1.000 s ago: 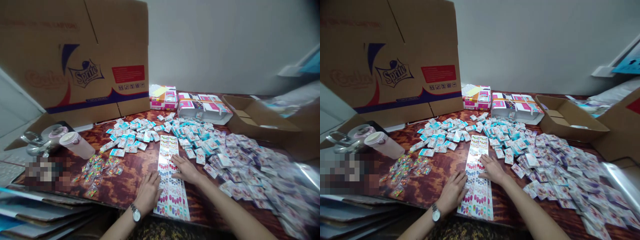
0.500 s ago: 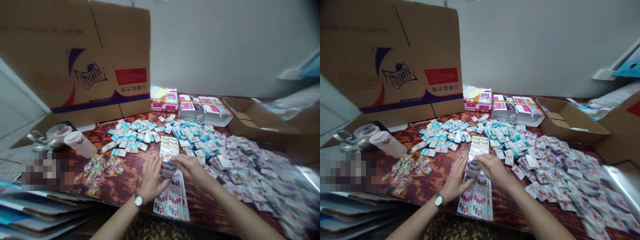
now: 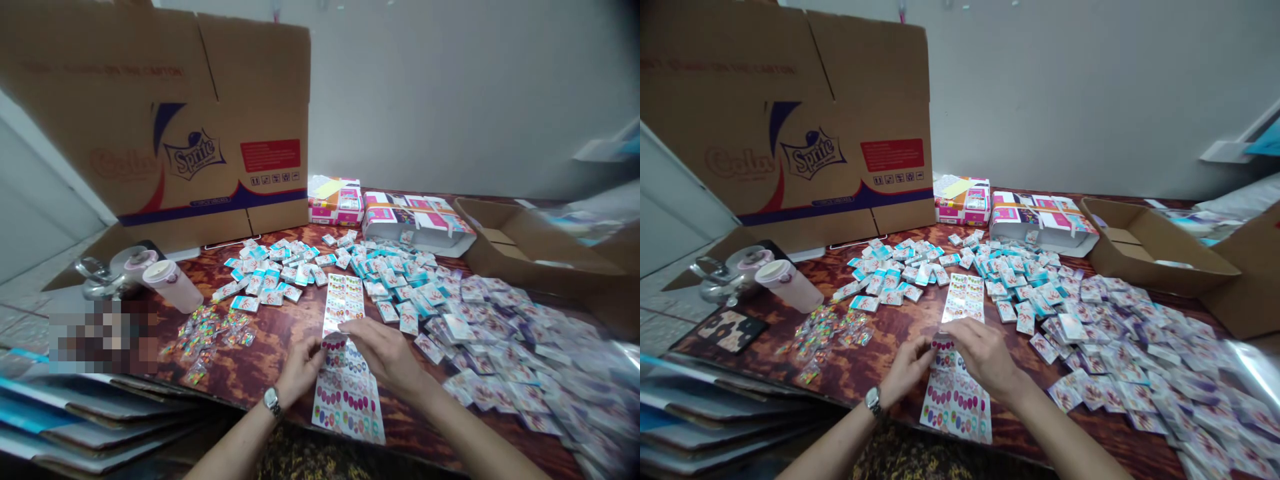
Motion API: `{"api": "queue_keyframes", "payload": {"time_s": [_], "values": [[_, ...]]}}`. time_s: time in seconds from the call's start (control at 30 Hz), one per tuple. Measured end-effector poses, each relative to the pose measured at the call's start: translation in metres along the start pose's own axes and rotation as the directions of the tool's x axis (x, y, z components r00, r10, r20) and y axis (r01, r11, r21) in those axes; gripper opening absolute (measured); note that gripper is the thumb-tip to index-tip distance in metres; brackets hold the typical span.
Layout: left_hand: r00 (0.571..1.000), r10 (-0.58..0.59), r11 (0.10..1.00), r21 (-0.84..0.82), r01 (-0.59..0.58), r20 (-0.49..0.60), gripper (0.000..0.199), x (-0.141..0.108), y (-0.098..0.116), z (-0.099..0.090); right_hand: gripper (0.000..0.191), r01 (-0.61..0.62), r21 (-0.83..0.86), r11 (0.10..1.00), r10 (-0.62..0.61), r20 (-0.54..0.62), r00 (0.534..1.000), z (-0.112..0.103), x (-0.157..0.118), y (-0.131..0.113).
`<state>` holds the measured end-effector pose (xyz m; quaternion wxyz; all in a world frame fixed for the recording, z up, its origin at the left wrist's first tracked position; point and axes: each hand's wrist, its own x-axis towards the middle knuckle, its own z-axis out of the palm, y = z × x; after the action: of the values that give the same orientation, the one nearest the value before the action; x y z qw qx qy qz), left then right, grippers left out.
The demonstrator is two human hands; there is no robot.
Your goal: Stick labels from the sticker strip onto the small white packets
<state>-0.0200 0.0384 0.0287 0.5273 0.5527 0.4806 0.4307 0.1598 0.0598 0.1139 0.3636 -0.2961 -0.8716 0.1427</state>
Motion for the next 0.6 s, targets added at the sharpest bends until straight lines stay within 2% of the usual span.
{"api": "queue_keyframes", "payload": {"time_s": [0.1, 0.2, 0.27, 0.37, 0.43, 0.5, 0.6], "values": [[0.992, -0.126, 0.956, -0.272, 0.114, -0.030, 0.021, 0.002, 0.001, -0.001, 0.028, 0.053, -0.009, 0.999, -0.050, 0.191, 0.980, 0.005, -0.007, -0.008], [0.982, -0.189, 0.888, -0.431, 0.163, -0.018, 0.020, 0.002, 0.008, -0.003, 0.027, 0.009, 0.034, 0.999, -0.021, 0.364, 0.931, 0.016, -0.017, -0.015], [0.981, -0.192, 0.877, -0.448, 0.173, 0.004, 0.021, 0.000, 0.015, -0.005, 0.025, -0.085, 0.071, 0.994, 0.054, 0.355, 0.933, 0.022, -0.019, -0.015], [0.981, -0.188, 0.889, -0.414, 0.195, 0.058, 0.025, -0.005, 0.024, -0.007, 0.020, -0.229, 0.059, 0.972, 0.210, 0.234, 0.949, 0.026, -0.014, -0.007], [0.979, -0.179, 0.900, -0.387, 0.201, 0.094, 0.028, -0.007, 0.028, -0.009, 0.025, -0.295, 0.030, 0.955, 0.286, 0.171, 0.943, 0.025, -0.009, 0.000], [0.979, -0.160, 0.909, -0.368, 0.195, 0.123, 0.030, -0.009, 0.032, -0.011, 0.028, -0.330, 0.044, 0.943, 0.316, 0.192, 0.929, 0.025, -0.005, 0.006], [0.977, -0.144, 0.912, -0.362, 0.192, 0.158, 0.031, -0.012, 0.034, -0.011, 0.017, -0.341, 0.081, 0.937, 0.313, 0.242, 0.919, 0.029, -0.004, 0.009]]}}
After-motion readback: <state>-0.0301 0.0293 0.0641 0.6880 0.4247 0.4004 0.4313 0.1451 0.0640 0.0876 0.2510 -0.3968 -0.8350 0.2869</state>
